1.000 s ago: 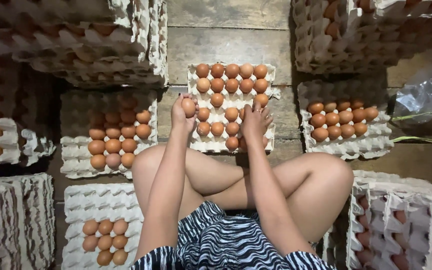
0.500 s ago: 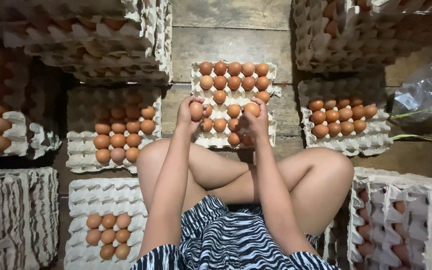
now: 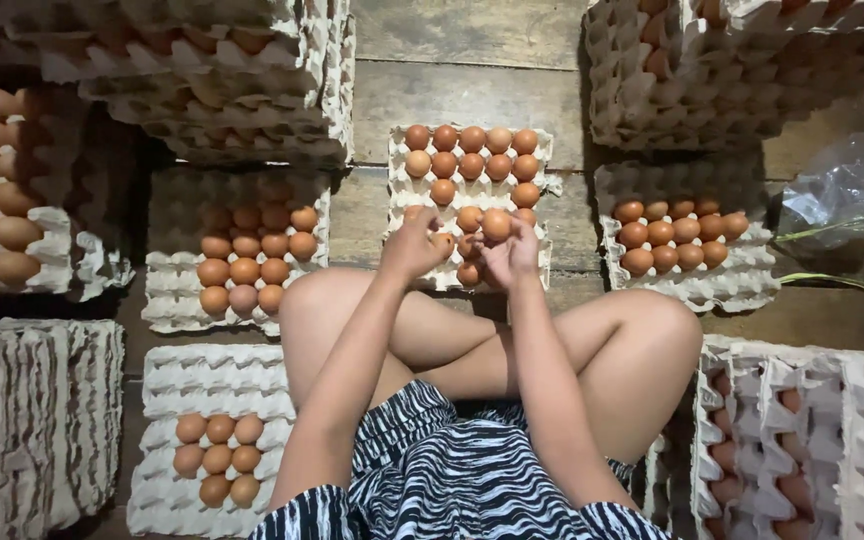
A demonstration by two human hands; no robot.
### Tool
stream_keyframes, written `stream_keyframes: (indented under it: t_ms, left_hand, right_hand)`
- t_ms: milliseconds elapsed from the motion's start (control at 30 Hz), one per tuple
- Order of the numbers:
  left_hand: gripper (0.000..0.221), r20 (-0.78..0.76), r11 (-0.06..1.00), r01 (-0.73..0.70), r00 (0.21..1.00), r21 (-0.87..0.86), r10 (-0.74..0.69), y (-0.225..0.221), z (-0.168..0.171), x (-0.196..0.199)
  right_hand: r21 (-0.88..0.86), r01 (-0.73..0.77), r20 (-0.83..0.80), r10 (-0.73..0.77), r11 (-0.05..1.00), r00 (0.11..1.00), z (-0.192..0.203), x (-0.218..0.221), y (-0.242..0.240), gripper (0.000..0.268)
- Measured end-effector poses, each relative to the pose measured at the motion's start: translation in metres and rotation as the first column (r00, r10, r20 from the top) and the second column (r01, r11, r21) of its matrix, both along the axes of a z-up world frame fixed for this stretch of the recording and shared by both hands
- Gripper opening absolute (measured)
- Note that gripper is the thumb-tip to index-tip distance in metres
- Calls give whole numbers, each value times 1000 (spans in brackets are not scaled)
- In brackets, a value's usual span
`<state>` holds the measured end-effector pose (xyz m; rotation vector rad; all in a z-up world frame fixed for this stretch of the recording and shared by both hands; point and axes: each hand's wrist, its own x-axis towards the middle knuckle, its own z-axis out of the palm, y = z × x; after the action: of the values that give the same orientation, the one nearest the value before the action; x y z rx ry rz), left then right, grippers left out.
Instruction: Sorting and arranging eggs into cardboard trays.
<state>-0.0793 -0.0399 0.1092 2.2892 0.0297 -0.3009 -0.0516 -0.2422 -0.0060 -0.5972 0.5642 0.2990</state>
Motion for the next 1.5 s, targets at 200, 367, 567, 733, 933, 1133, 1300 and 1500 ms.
stream_keyframes:
  t_ms: [200,367,567,733,933,1133,1300,1500]
  left_hand:
    - [72,127,907,273,937,321,-327,-21,-28,-1]
    - [69,93,893,305,931,331,-353,-16,9,-11]
    - [64,129,961,129,978,243,-164,-13,14,-20]
    - [64,155,977,-195,966,-85,206,25,88,-41]
    - [55,218,537,-581,529,-612,820,143,90,-95]
    - [50,110,670,-742,667,16,737,211,13,-147]
    - [45,169,755,-637,770,157,615,171,-62,-158]
    - [52,79,759,-536,832,369,549,150,-96,-146]
  right_hand:
    - [-305,-144,52,168,942,984,52,-26,23,28]
    - [-489,-261,99,350,832,931,26,-28,20,19]
    - [-302,-278,-94,261,912,961,40,-26,35,40]
    - [-242,-396,189,444,886,876,42,-31,53,68]
    - [-759,-601,-327,650,251,686,173,-85,112,40]
    - [-792,-598,-468,750,-122,467,152,-74,118,49]
    - [-787,-581,-538,693,-208,480,152,-77,114,58]
    - [-897,-372,-360,881,-237,307,65,-53,83,42]
